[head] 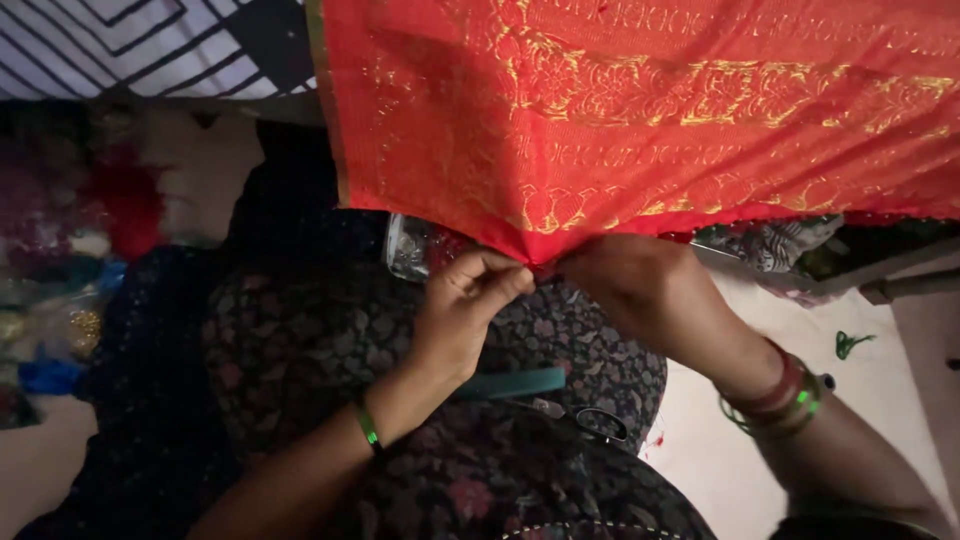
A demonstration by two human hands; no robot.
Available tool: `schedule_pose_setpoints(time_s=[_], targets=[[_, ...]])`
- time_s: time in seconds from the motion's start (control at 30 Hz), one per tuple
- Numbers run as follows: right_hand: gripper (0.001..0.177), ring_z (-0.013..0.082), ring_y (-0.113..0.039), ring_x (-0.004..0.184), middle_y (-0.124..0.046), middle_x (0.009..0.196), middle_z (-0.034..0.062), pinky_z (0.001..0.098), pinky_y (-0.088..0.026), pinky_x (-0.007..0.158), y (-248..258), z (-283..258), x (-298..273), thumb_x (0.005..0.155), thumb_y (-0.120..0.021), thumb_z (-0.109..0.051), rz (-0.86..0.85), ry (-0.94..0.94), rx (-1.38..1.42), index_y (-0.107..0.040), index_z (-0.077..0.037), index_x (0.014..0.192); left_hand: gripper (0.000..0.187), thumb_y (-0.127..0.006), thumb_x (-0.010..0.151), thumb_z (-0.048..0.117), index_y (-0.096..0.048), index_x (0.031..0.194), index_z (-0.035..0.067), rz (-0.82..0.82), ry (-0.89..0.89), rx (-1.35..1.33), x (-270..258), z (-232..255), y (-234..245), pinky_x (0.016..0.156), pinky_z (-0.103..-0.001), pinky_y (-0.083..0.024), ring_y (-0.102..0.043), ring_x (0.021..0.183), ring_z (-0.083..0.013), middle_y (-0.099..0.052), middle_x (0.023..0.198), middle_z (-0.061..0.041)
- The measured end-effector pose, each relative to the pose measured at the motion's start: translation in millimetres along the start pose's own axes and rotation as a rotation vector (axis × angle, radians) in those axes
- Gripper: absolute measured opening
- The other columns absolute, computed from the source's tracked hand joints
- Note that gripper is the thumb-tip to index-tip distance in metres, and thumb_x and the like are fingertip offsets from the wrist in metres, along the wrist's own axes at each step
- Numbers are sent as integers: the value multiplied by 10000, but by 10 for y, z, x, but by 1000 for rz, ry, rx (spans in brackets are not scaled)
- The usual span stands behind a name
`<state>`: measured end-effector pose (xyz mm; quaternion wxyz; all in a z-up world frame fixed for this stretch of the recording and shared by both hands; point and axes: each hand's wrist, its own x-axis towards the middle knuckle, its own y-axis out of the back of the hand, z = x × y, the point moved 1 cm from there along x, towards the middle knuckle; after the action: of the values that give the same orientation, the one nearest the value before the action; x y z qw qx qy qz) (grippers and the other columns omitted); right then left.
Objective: Sewing and attaching decorative tassels and green/red thread fringe to the edge of a red fabric with gold patterns.
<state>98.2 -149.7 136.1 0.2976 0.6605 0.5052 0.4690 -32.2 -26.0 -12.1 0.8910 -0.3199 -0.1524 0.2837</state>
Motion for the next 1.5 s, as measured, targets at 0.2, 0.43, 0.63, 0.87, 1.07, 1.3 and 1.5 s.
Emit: schedule_pose_setpoints(time_s=[0.2,0.43,0.63,0.87,1.07,1.3,1.5], targets=[[353,291,-712,897,-671,1008,86,380,-575,704,232,-412,355,669,-712,-2,-144,365,-279,-712,-59,1017,86,-757,960,105,-714,957,30,-23,-191,466,-22,308,-21,722,-259,-523,-610,789,-91,-690,864,0],[171,183,-674,662,-626,953,66,331,-525,491,-83,-285,825,814,-708,-84,-192,373,-535,-715,-70,984,170,-796,814,85,-640,862,36,49,-825,1243,-28,761,-253,657,-415,-462,-630,780,-303,-611,788,-101],[169,225,-678,669,-628,915,79,349,-524,526,38,-282,559,835,-731,-97,10,300,-421,-687,-54,992,133,-739,873,163,-677,930,60,50,-582,1223,67,573,-195,748,-374,-500,-661,824,-239,-658,854,-72],[231,271,-725,809,-701,955,86,360,-575,679,-25,-48,85,877,-729,-76,25,41,50,-672,-35,1097,106,-712,937,8,-711,1043,1,-1,85,33,172,-16,110,849,-302,-533,-666,908,-128,-719,971,-27],[297,287,-723,881,-681,982,80,383,-573,715,162,-66,58,769,-714,-75,-68,232,-225,-724,-81,1065,56,-752,926,11,-739,978,0,29,-11,267,111,119,118,817,-267,-560,-674,865,-109,-741,944,-50],[231,222,-687,813,-611,997,73,355,-530,571,68,-220,676,798,-706,-136,-90,426,-348,-724,-78,1020,164,-807,815,60,-698,930,20,97,-286,935,73,413,42,650,-322,-499,-609,697,-176,-632,775,-73],[146,198,-672,711,-596,972,61,340,-536,534,-127,-183,726,835,-693,-135,-73,282,-515,-698,-100,978,189,-771,740,35,-593,803,42,-27,-1087,1584,55,811,-324,734,-513,-450,-637,894,-388,-616,853,-147]])
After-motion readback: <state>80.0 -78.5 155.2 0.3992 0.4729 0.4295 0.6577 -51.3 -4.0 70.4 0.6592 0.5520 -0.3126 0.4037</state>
